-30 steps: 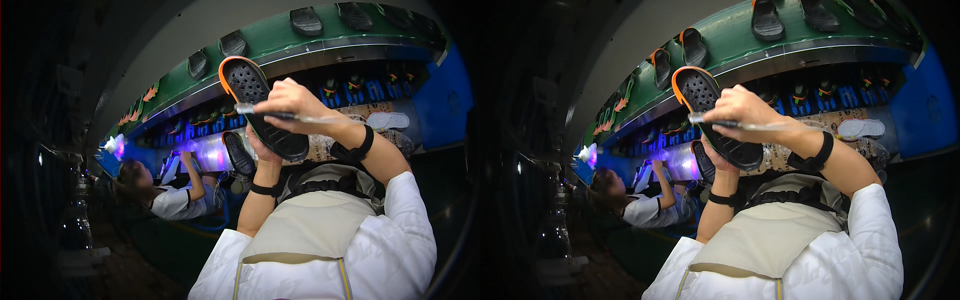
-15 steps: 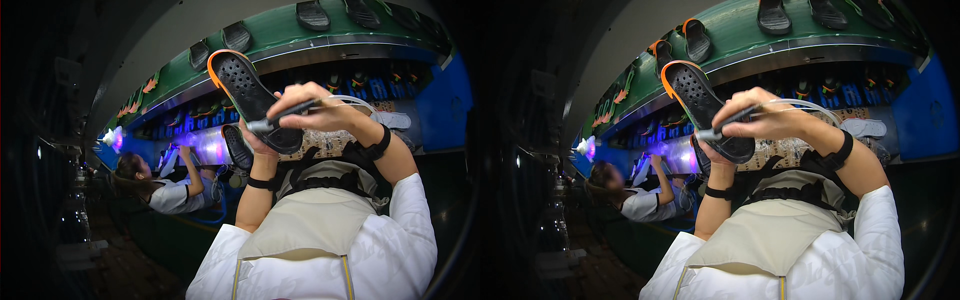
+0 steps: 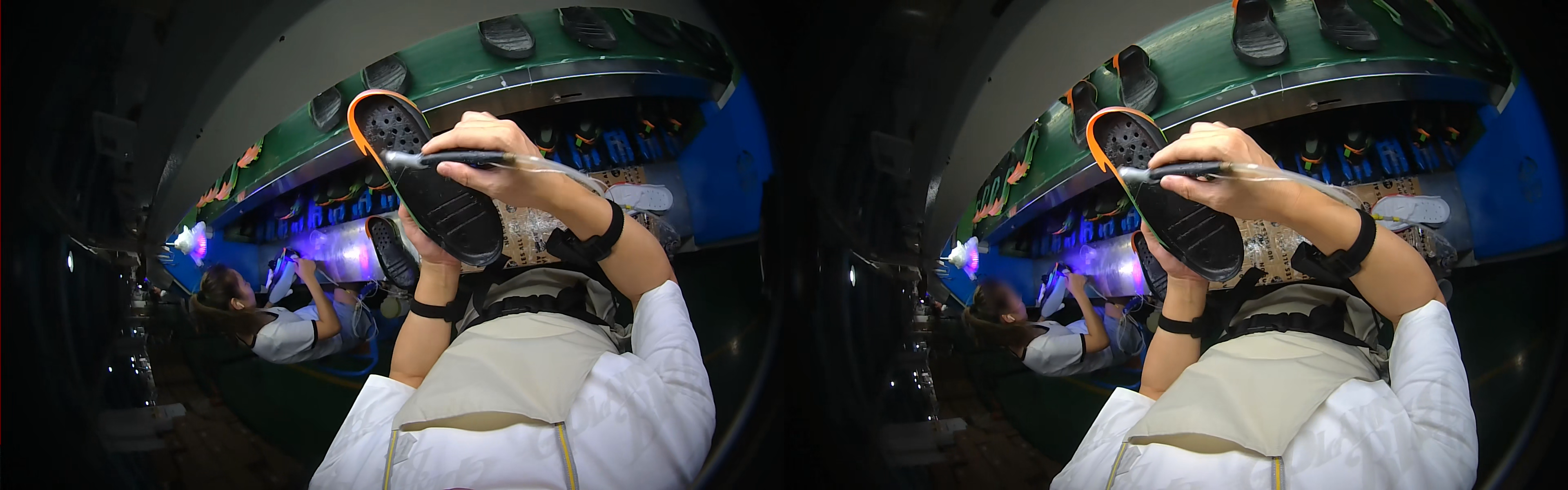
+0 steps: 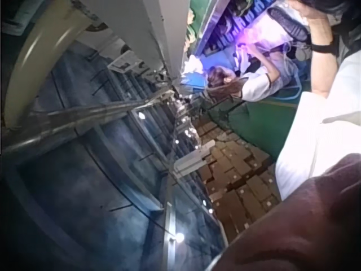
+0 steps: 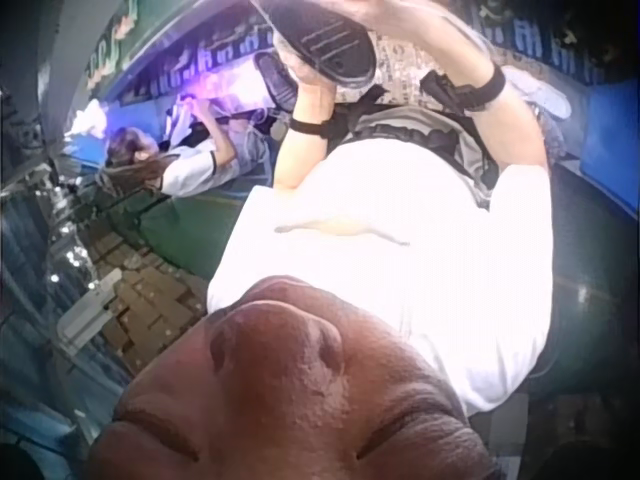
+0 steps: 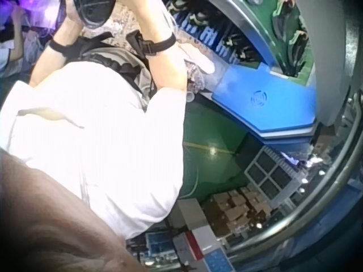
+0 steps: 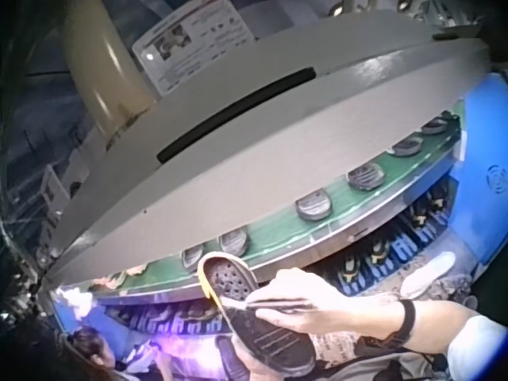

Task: The worker applies a liquid substance (likely adhesive or primer) to the bonding surfaces of shoe soles using a brush-tipped applicator tool.

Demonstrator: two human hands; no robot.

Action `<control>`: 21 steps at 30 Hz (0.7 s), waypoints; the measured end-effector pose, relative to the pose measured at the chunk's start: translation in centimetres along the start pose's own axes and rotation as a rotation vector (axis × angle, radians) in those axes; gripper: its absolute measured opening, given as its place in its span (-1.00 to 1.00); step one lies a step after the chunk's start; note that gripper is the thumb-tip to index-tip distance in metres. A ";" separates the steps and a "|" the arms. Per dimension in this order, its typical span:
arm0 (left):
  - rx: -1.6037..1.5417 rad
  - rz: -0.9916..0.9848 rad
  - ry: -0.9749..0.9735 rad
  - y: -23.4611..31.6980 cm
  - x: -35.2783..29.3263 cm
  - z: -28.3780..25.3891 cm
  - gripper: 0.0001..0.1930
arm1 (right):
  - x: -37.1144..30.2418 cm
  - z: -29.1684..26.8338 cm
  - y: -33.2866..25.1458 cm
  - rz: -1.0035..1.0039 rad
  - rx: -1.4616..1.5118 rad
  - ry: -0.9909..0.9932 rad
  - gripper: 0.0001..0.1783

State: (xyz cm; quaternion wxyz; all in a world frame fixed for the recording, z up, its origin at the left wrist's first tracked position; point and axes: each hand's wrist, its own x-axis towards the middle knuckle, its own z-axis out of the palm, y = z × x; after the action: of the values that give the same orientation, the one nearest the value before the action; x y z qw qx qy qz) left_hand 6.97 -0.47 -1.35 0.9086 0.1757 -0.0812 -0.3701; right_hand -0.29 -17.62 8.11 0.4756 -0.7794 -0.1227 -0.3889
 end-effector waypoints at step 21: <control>0.035 -0.123 -0.316 4.0 2.9 1.3 -0.01 | -3.0 -2.4 -2.8 -0.043 0.002 -0.677 -0.71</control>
State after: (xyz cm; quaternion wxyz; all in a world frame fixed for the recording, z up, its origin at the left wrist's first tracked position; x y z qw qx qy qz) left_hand 11.26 -0.24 1.42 0.8571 0.1357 -0.2185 -0.4464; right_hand -5.02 -17.71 8.35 0.4001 -0.8613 -0.2903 -0.1176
